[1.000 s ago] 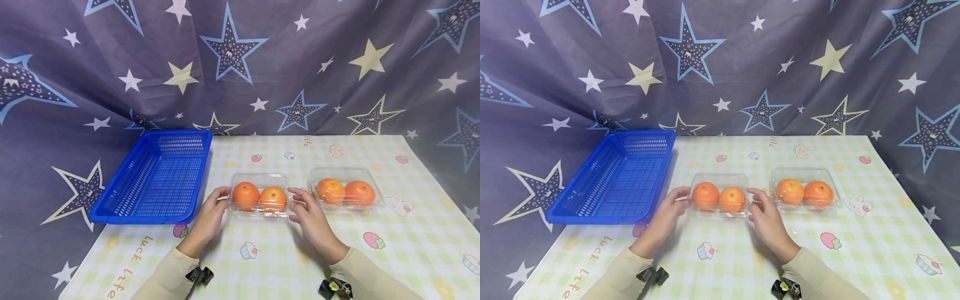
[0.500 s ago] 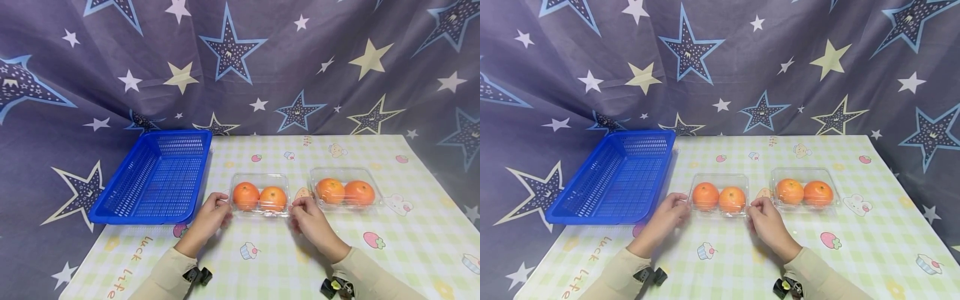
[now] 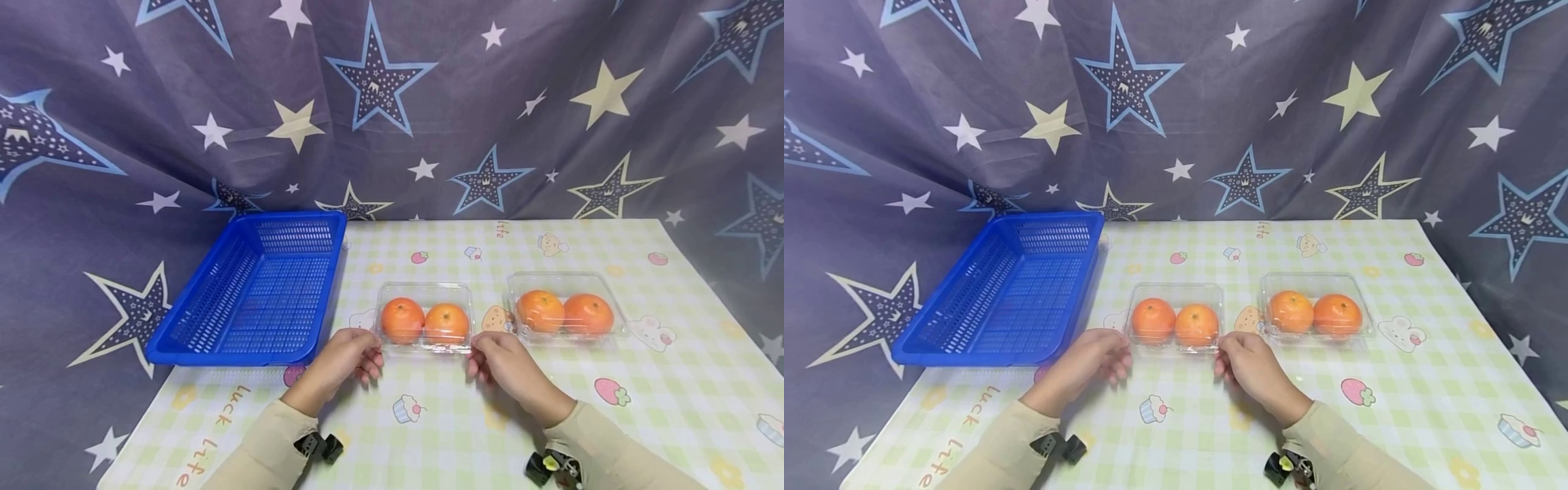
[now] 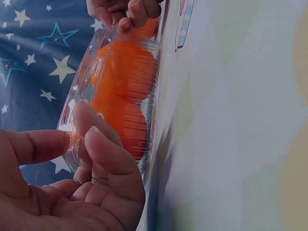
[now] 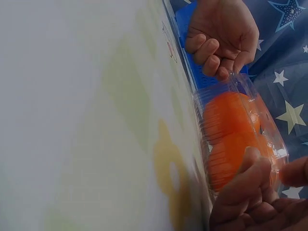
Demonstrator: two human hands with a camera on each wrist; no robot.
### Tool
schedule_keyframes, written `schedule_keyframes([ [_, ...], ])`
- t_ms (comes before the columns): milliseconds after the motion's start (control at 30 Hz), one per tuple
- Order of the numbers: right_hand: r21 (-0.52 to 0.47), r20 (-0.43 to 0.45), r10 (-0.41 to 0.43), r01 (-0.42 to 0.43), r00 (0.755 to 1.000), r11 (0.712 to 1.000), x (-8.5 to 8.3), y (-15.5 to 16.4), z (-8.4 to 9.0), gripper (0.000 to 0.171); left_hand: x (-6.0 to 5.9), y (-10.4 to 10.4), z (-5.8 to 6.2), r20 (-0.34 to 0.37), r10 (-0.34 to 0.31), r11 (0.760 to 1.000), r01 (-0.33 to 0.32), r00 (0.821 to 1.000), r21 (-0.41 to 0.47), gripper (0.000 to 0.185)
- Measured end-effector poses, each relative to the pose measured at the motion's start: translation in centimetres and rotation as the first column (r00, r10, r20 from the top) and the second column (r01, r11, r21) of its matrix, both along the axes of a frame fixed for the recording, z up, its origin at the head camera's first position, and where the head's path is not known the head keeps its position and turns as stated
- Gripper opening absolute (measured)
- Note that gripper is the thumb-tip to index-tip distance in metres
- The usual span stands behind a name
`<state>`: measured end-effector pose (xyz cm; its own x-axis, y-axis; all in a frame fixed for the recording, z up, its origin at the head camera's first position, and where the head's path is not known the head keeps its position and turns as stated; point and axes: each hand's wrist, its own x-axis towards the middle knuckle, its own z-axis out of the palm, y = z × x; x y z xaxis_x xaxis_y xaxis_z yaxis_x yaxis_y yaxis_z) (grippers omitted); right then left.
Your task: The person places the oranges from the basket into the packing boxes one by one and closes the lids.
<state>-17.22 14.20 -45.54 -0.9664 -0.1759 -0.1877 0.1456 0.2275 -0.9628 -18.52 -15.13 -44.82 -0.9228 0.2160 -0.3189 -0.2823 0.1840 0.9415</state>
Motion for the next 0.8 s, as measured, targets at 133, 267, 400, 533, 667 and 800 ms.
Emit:
schedule_keyframes([
  [133,0.010,0.008,-0.010,0.009,1.000,1.000,-0.02,0.03,0.10,0.028,-0.12,-0.08,0.08,0.002,-0.007,1.000,0.007,1.000,0.001,0.029],
  [267,0.012,0.013,-0.018,0.018,1.000,1.000,-0.08,-0.07,0.28,0.026,-0.26,-0.13,0.09,0.006,-0.013,1.000,0.013,1.000,0.005,0.030],
  [400,0.009,0.013,-0.016,0.016,1.000,1.000,-0.17,-0.13,0.41,0.025,-0.33,-0.16,0.05,0.004,-0.015,1.000,0.015,1.000,0.009,0.030],
  [533,0.004,0.017,-0.008,0.007,1.000,1.000,-0.18,-0.15,0.43,0.025,-0.35,-0.20,-0.03,0.003,-0.015,1.000,0.015,1.000,0.004,0.030],
  [667,-0.002,0.021,0.000,0.000,1.000,1.000,-0.19,-0.08,0.42,0.024,-0.32,-0.22,-0.13,0.009,-0.013,1.000,0.013,1.000,-0.002,0.030],
  [800,-0.013,0.025,0.005,-0.005,1.000,1.000,-0.19,-0.01,0.36,0.024,-0.32,-0.21,-0.16,0.006,-0.011,1.000,0.011,1.000,-0.002,0.029],
])
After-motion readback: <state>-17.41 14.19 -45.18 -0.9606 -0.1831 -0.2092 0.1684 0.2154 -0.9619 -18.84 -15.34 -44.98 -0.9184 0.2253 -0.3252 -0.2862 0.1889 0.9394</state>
